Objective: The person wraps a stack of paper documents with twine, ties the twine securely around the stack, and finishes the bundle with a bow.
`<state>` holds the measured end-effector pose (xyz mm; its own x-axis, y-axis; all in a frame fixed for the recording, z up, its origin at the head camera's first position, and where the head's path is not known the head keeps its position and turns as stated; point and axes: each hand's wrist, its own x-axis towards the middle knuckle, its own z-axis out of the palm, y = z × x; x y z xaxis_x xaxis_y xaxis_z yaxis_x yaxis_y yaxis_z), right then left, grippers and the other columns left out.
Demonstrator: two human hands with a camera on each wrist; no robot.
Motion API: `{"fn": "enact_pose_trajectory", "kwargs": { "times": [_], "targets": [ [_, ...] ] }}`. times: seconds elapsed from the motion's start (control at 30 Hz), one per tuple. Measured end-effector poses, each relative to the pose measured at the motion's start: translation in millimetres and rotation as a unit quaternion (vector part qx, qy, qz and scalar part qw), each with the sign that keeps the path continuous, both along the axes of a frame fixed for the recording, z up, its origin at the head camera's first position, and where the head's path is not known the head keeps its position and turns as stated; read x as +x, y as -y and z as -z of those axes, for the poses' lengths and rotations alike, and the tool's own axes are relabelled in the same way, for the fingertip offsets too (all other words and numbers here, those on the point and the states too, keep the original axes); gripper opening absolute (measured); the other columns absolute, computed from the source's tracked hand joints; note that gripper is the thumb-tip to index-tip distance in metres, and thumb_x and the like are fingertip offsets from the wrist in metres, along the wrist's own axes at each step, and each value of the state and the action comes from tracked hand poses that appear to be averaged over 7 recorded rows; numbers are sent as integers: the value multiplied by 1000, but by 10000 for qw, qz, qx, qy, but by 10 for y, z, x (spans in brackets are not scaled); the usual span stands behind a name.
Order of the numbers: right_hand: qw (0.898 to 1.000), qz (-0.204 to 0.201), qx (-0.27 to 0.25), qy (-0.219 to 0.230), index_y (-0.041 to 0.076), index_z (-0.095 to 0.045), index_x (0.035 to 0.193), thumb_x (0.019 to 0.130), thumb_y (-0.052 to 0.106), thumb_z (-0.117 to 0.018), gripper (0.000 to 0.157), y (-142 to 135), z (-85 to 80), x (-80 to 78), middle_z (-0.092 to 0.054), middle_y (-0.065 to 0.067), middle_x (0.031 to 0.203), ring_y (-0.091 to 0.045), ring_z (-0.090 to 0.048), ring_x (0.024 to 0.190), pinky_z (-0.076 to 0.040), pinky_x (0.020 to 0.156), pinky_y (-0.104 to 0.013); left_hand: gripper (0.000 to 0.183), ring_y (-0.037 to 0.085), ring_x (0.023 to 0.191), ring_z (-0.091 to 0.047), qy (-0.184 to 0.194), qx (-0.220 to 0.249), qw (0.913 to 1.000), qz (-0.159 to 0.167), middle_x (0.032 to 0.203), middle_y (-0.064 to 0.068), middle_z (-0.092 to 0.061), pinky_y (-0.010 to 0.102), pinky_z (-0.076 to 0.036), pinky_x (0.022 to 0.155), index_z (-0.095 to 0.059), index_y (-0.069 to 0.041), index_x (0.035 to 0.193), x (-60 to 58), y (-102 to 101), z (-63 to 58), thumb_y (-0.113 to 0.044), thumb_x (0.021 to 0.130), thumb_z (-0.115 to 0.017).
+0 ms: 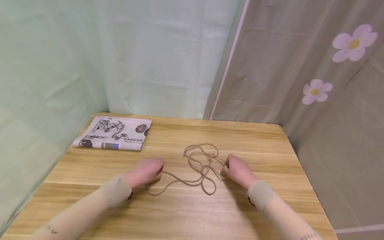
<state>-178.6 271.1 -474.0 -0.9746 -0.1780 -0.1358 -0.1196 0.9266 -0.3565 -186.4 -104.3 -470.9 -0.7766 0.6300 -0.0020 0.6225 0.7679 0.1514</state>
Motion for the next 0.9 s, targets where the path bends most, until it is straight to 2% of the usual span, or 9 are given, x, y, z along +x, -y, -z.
{"fn": "enact_pose_trajectory", "kwargs": {
  "times": [0.1,0.37,0.6,0.73,0.9],
  "targets": [
    [9998,125,-131,48,9,-52,96,89,18,-61,14,-86,7,18,-55,-4,81,-19,-48,69,-42,60,-35,23,20,59,-50,137,-33,9997,-192,66,-1,-50,38,-48,54,-49,-14,75,-5,187,5,-11,77,-72],
    [9997,250,25,2,6,-57,109,91,16,-60,20,-422,-17,77,-64,-7,96,-21,-59,82,-51,72,-44,21,18,59,-46,411,38,9966,-718,67,-1,-47,36,-45,53,-48,-14,78,36,826,-4,-9,76,-68],
    [9972,608,-156,-412,2,-60,107,94,11,-53,17,-653,-107,115,-63,-12,98,-24,-56,81,-48,71,-45,22,16,55,-42,184,5,9936,-1115,64,-3,-44,34,-40,49,-45,-16,75,36,1368,-26,-13,76,-67],
    [9961,604,-180,-621,1,-63,110,96,9,-50,21,-745,-120,117,-64,-17,105,-28,-59,88,-49,74,-48,23,16,54,-41,142,-94,9913,-1303,63,-3,-43,34,-38,46,-44,-17,74,26,1554,-15,-13,76,-67],
    [9953,441,-134,-851,3,-68,115,98,7,-51,25,-815,-119,122,-65,-20,113,-32,-60,94,-50,77,-51,21,16,57,-42,349,-197,9892,-1406,66,-3,-45,34,-38,47,-45,-16,77,32,1624,-52,-11,76,-65]
  ]
}}
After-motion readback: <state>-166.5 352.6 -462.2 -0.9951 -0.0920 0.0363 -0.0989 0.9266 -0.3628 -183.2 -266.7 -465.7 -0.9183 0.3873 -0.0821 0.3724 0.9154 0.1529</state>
